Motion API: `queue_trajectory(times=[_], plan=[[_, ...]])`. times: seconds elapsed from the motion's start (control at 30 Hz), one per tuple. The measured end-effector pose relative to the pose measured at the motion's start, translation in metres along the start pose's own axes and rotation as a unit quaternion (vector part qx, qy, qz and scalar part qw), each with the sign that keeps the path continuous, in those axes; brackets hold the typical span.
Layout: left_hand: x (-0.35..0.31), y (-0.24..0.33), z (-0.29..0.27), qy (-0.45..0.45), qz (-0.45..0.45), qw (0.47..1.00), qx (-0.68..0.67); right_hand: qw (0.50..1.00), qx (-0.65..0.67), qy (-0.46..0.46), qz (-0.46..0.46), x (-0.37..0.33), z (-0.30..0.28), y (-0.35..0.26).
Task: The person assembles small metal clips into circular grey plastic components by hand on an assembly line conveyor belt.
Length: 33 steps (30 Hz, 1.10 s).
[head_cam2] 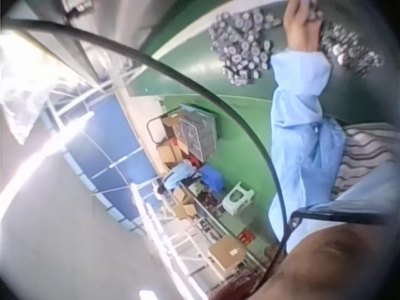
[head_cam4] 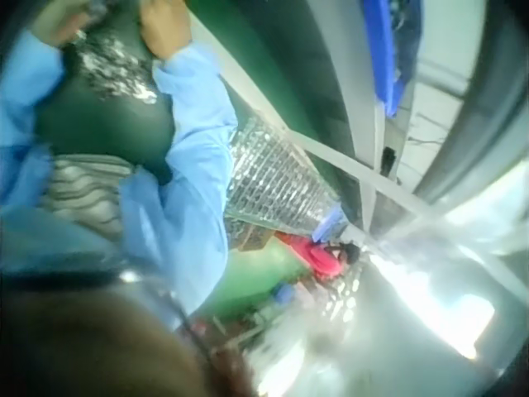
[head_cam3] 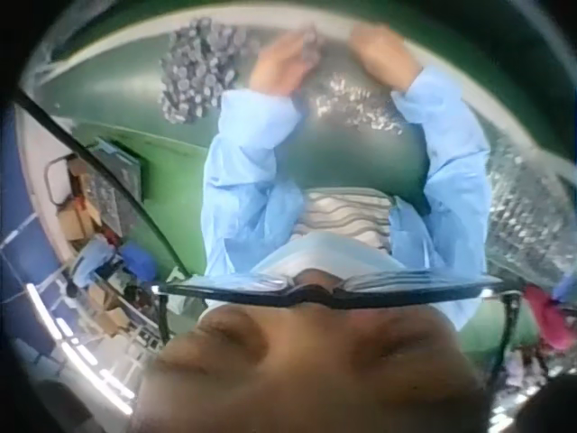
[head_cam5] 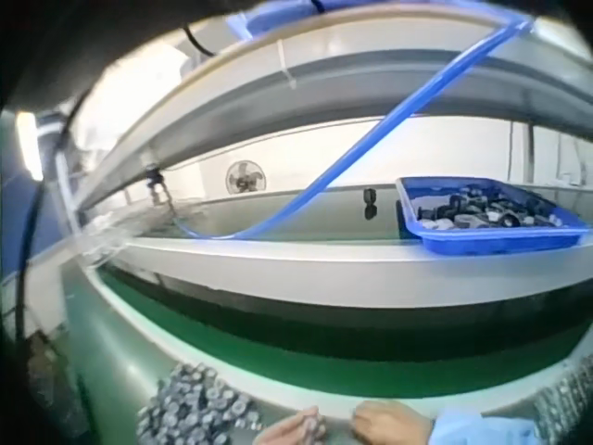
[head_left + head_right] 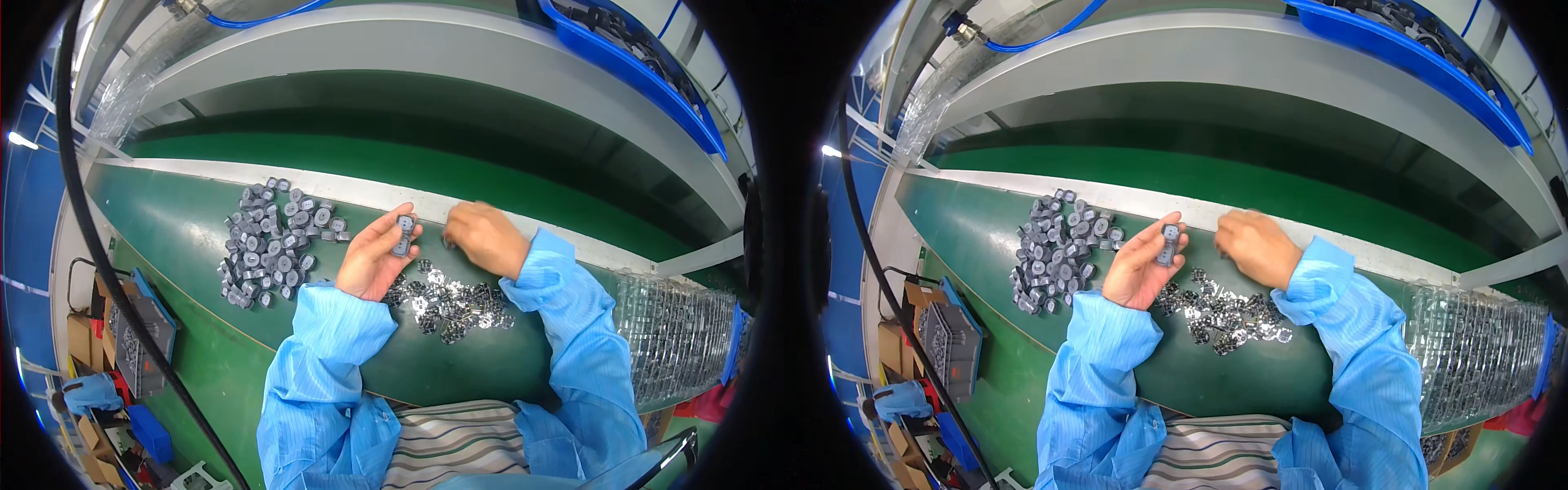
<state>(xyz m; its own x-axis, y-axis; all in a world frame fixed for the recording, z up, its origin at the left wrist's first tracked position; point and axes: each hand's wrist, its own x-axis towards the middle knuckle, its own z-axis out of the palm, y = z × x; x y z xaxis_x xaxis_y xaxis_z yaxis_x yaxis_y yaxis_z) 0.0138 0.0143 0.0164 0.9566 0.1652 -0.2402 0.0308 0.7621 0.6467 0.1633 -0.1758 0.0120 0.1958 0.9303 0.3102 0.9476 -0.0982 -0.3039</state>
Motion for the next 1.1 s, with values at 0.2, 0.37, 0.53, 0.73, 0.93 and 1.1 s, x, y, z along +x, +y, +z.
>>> queue_trajectory(times=[0.2,0.37,0.53,0.73,0.93,1.1], plan=[[-0.006,-0.006,0.002,-0.048,0.084,0.973,0.209,0.932,0.297,0.175,0.109,0.029,-0.031,-0.024],[-0.012,-0.008,0.014,-0.053,0.081,0.982,0.160,0.902,0.378,0.175,0.114,0.034,-0.016,-0.033],[-0.009,-0.022,0.013,-0.028,0.135,0.967,0.216,0.911,0.344,0.210,0.091,0.031,-0.005,-0.035],[-0.007,-0.016,0.007,0.002,0.223,0.907,0.356,0.921,0.363,0.128,0.057,0.031,-0.022,-0.028],[-0.007,-0.011,0.006,0.005,0.264,0.818,0.511,0.959,0.248,0.133,-0.012,0.030,-0.024,-0.031],[-0.012,-0.009,0.017,0.024,0.306,0.763,0.568,0.965,0.221,0.135,-0.025,0.029,-0.024,-0.033]])
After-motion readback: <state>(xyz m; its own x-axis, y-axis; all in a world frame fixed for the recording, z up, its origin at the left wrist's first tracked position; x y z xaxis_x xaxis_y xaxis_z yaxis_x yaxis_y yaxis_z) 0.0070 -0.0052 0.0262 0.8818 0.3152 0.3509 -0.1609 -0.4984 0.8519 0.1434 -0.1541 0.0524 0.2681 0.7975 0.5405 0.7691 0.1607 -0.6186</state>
